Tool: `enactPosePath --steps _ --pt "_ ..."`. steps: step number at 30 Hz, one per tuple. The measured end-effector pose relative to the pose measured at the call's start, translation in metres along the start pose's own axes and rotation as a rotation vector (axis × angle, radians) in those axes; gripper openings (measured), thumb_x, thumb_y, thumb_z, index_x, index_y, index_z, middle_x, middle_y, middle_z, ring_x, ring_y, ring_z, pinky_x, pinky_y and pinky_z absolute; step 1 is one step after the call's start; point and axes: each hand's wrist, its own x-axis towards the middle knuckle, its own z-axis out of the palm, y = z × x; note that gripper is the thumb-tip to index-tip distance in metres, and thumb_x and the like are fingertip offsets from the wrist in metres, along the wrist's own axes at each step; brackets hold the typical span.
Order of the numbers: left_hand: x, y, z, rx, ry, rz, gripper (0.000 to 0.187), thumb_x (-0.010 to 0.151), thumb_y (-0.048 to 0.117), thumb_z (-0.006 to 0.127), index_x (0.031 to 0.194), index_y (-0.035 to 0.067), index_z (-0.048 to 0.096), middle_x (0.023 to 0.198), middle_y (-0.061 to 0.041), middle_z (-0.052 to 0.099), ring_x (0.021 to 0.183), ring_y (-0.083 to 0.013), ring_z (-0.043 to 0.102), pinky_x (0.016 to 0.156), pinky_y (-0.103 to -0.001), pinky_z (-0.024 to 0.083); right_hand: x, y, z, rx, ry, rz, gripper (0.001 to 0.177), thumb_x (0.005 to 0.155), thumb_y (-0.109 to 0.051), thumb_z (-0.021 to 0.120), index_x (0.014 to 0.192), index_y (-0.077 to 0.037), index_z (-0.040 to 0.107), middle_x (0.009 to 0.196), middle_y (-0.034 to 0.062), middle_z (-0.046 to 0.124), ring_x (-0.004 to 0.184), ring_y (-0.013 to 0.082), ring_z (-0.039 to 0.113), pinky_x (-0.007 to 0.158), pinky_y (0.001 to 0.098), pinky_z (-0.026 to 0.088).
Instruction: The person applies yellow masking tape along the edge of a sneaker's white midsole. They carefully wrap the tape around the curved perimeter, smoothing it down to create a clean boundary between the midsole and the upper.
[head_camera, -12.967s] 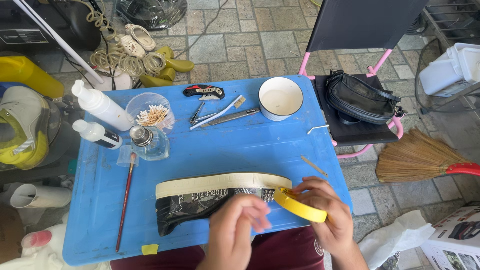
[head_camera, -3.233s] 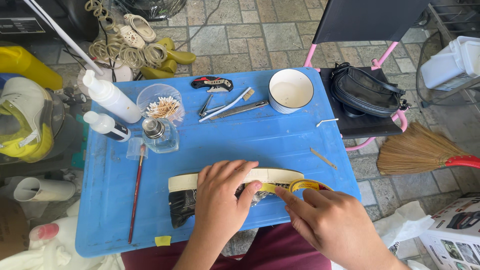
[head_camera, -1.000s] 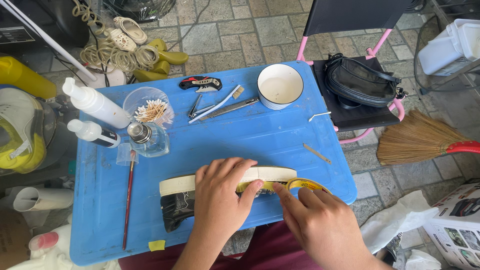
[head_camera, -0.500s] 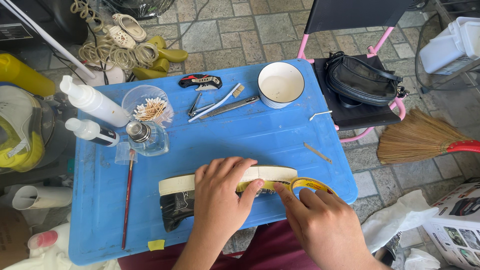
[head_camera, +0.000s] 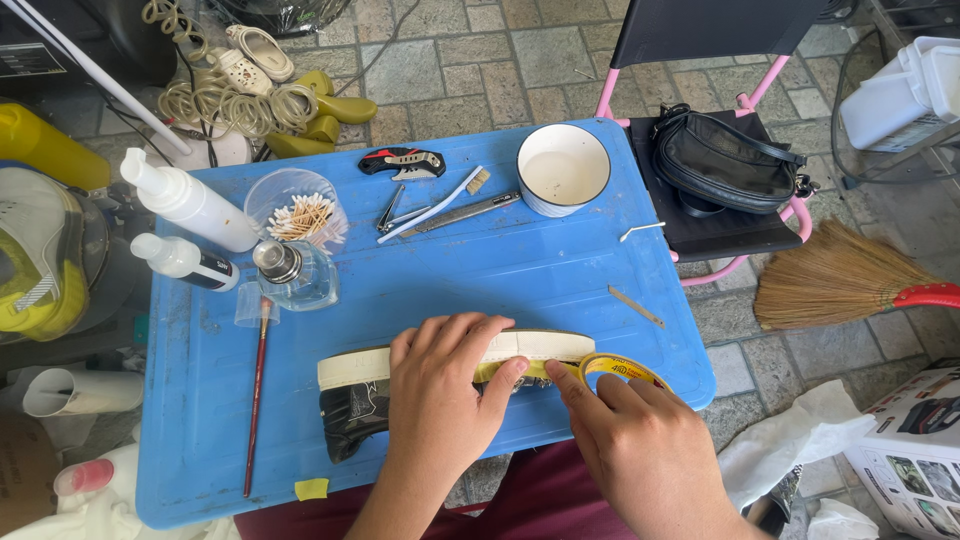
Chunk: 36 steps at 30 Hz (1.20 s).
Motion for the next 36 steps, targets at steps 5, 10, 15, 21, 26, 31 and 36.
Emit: enactPosePath --steps 5,10,15,21,26,31,36 --pt "0.001 0.003 -0.003 0.0 -0.019 -0.013 0.035 0.083 0.033 0.077 0.111 0.011 0.072 0.106 -0.004 0.073 0.101 -0.0262 0.064 0.094 -0.047 0.04 -0.001 0.001 0.002 0.023 0.007 0.003 0.052 0.078 -0.019 0.072 0.13 -0.02 0.072 0.077 0.003 0.066 0.063 0.0238 0.068 0.058 0.0383 0.055" --pt "0.002 0.01 0.0 -0.025 0.009 0.031 0.034 0.084 0.026 0.076 0.11 0.006 0.069 0.108 -0.009 0.071 0.106 -0.0319 0.064 0.098 -0.045 0.045 -0.001 0.003 0.002 0.05 0.055 -0.014 0.044 0.08 -0.02 0.072 0.124 -0.018 0.072 0.072 0.0031 0.065 0.065 0.0244 0.069 0.058 0.0379 0.055" --pt "0.015 0.005 0.001 -0.134 -0.081 0.115 0.034 0.087 0.026 0.074 0.114 0.006 0.07 0.11 -0.008 0.074 0.102 -0.0296 0.066 0.089 -0.045 0.045 0.002 0.004 0.0 0.126 0.011 0.005 0.049 0.08 -0.022 0.073 0.129 -0.018 0.073 0.076 0.0065 0.067 0.066 0.0291 0.068 0.056 0.0403 0.055" --pt "0.012 0.005 0.001 -0.118 -0.055 0.152 0.032 0.088 0.027 0.073 0.113 0.007 0.07 0.11 -0.006 0.074 0.104 -0.0269 0.066 0.09 -0.044 0.045 -0.005 0.025 -0.009 0.26 0.186 -0.186 0.036 0.087 -0.024 0.071 0.12 -0.011 0.071 0.08 0.005 0.066 0.072 0.0259 0.067 0.063 0.0375 0.054" --pt "0.013 0.006 0.001 -0.101 -0.101 0.117 0.033 0.087 0.028 0.074 0.112 0.008 0.072 0.108 -0.005 0.075 0.102 -0.0261 0.067 0.089 -0.044 0.045 -0.006 0.029 -0.01 0.164 0.126 -0.234 0.038 0.086 -0.022 0.07 0.121 -0.01 0.072 0.068 0.0045 0.058 0.066 0.026 0.064 0.063 0.0386 0.053" --pt "0.014 0.006 0.002 -0.098 -0.125 0.088 0.033 0.087 0.029 0.074 0.112 0.008 0.072 0.109 -0.006 0.076 0.102 -0.0261 0.067 0.088 -0.043 0.046 -0.003 0.033 -0.01 0.223 0.088 -0.161 0.039 0.084 -0.019 0.071 0.123 -0.017 0.075 0.065 0.004 0.059 0.062 0.0249 0.062 0.063 0.0391 0.054" --pt "0.015 0.006 0.001 -0.104 -0.126 0.081 0.033 0.086 0.028 0.074 0.111 0.008 0.073 0.108 -0.006 0.076 0.101 -0.0263 0.068 0.088 -0.044 0.046 -0.001 0.034 -0.008 0.348 0.071 -0.061 0.036 0.083 -0.018 0.073 0.119 -0.019 0.077 0.069 0.0031 0.065 0.062 0.0241 0.063 0.056 0.0376 0.053"
